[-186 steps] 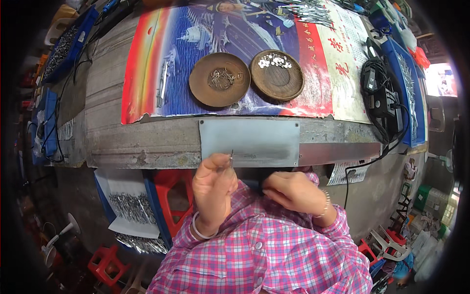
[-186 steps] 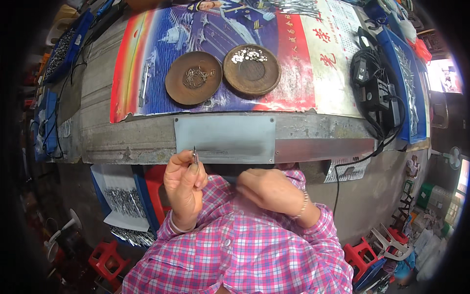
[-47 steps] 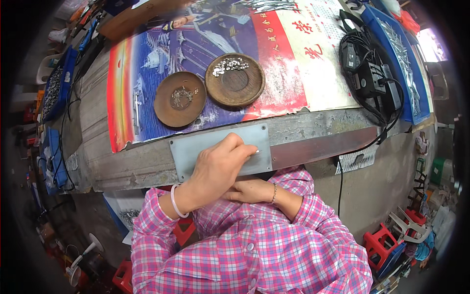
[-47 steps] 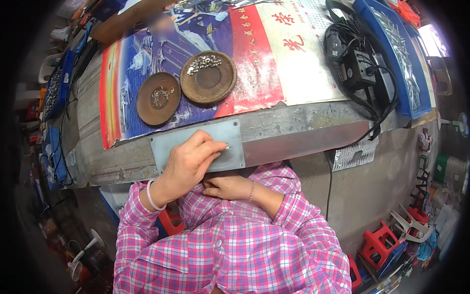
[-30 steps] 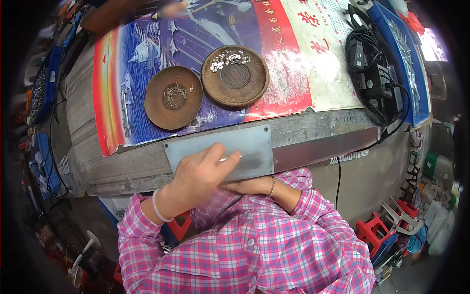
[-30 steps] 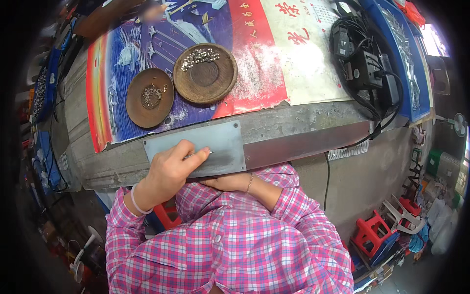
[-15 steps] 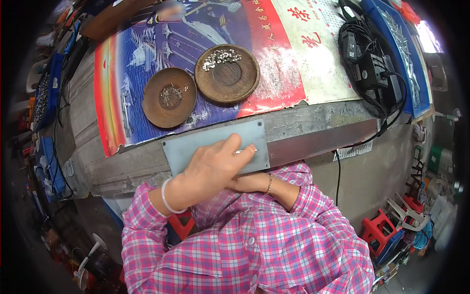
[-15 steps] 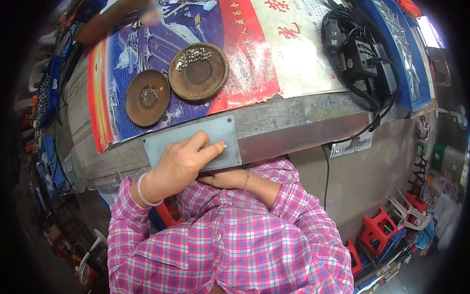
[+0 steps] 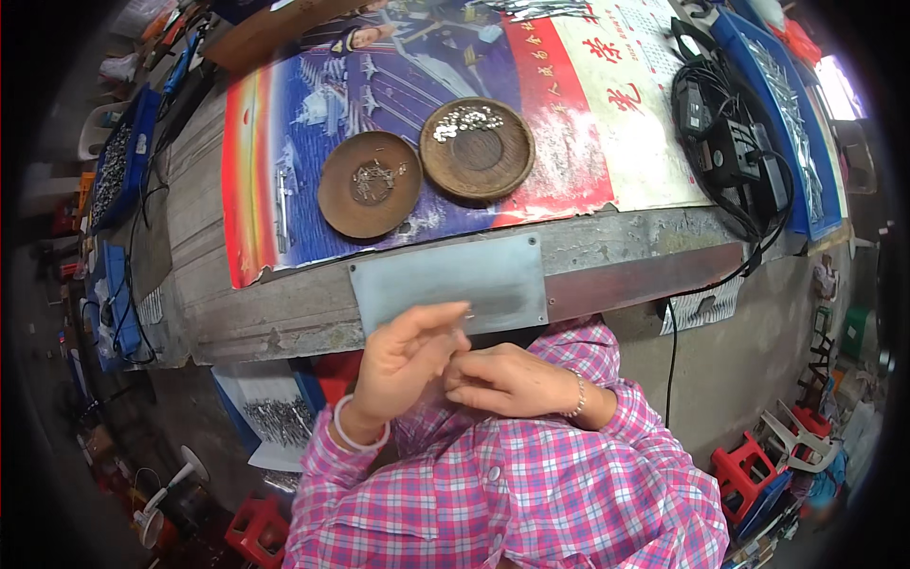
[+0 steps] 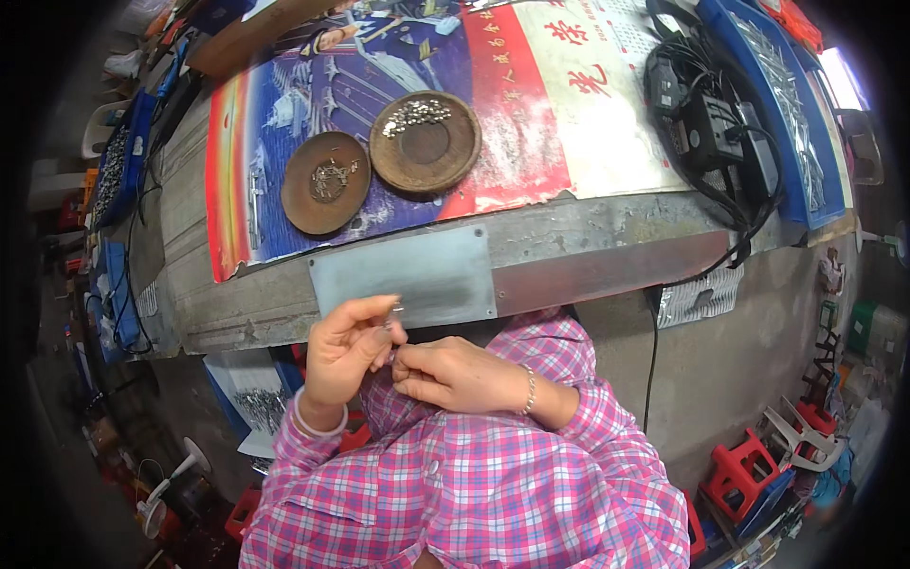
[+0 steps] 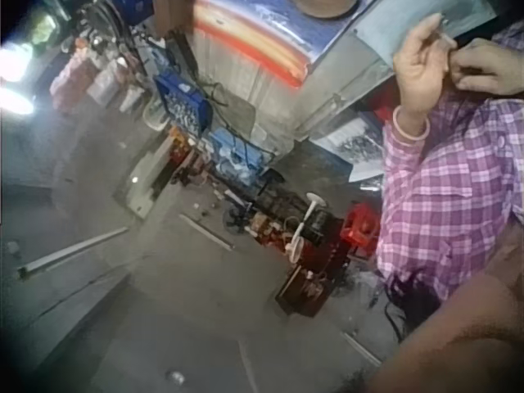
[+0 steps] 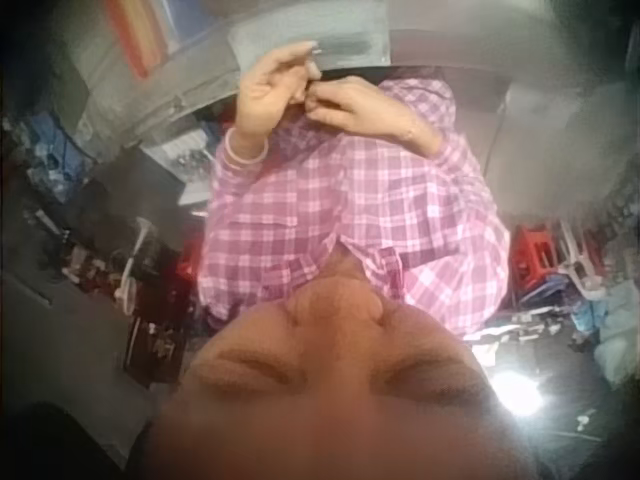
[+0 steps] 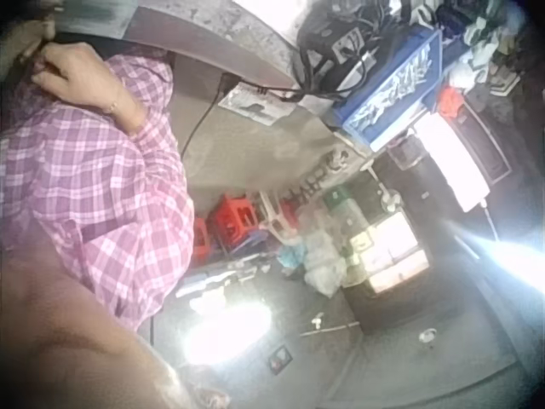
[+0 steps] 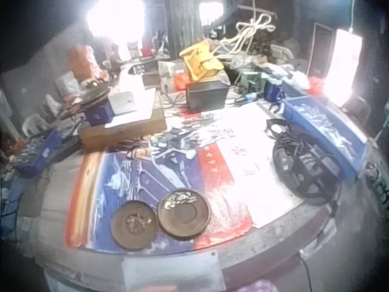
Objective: The person picks small metal and plastic components from shallow bowls and assembles them together by hand.
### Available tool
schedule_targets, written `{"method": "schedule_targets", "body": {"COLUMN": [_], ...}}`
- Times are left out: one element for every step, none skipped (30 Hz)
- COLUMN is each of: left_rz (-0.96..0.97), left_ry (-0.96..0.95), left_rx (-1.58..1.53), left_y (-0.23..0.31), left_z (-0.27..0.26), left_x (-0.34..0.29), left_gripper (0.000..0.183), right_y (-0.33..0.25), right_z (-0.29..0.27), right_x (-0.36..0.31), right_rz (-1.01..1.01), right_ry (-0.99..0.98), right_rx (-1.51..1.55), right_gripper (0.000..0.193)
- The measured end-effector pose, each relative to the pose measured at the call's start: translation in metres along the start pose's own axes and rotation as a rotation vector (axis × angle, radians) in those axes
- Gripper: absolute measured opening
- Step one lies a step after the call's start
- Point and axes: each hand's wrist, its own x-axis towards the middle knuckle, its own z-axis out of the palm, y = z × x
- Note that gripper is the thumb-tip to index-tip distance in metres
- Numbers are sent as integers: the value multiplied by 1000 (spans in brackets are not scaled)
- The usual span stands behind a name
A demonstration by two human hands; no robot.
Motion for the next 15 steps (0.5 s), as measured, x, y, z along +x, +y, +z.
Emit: {"method": "schedule_targets", "body": {"left_rz": [-156,-127,-119,-145,-170,-173,-173,-118,-67,-76,-85,-46,-8,-9,-11], "left_ry": [99,131,141,195,247,277,274,302,330,344,329,331,334,352,341], "left_rx": [-390,-493,-495,-568,-643,-674,-683,-689,-696,-678,-689,-673,-657,-665,-667], "left_y": [-1,-4,-3,-3,-2,-2,-3,-5,-7,-8,-9,-9,-9,-9,-11], "left_z": [2,4,8,12,15,18,18,18,20,21,22,23,24,26,27], "left_x": [-11,-17,-21,-23,-24,-25,-26,-27,-30,-33,-35,-36,-37,-37,-39], "left_gripper": [31,32,32,32,32,32,32,32,31,35,35,33,32,33,33], "right_y": [-9,-16,-21,-25,-27,-28,-28,-28,-27,-28,-27,-25,-24,-24,-23], "right_z": [-1,-1,-2,-2,-1,0,1,3,5,6,7,6,6,8,9], "right_x": [-1,0,1,2,4,5,8,12,15,19,22,26,29,32,34], "right_rz": [-61,-29,-31,-55,-80,-115,-108,-148,-183,-227,-213,-260,-309,-343,-340], "right_ry": [80,139,127,236,346,380,380,425,470,511,521,544,566,600,609], "right_rx": [45,50,45,-64,-174,-210,-216,-281,-344,-431,-439,-461,-484,-476,-481], "right_gripper": [15,14,14,12,10,10,10,11,13,14,14,14,14,16,16]}}
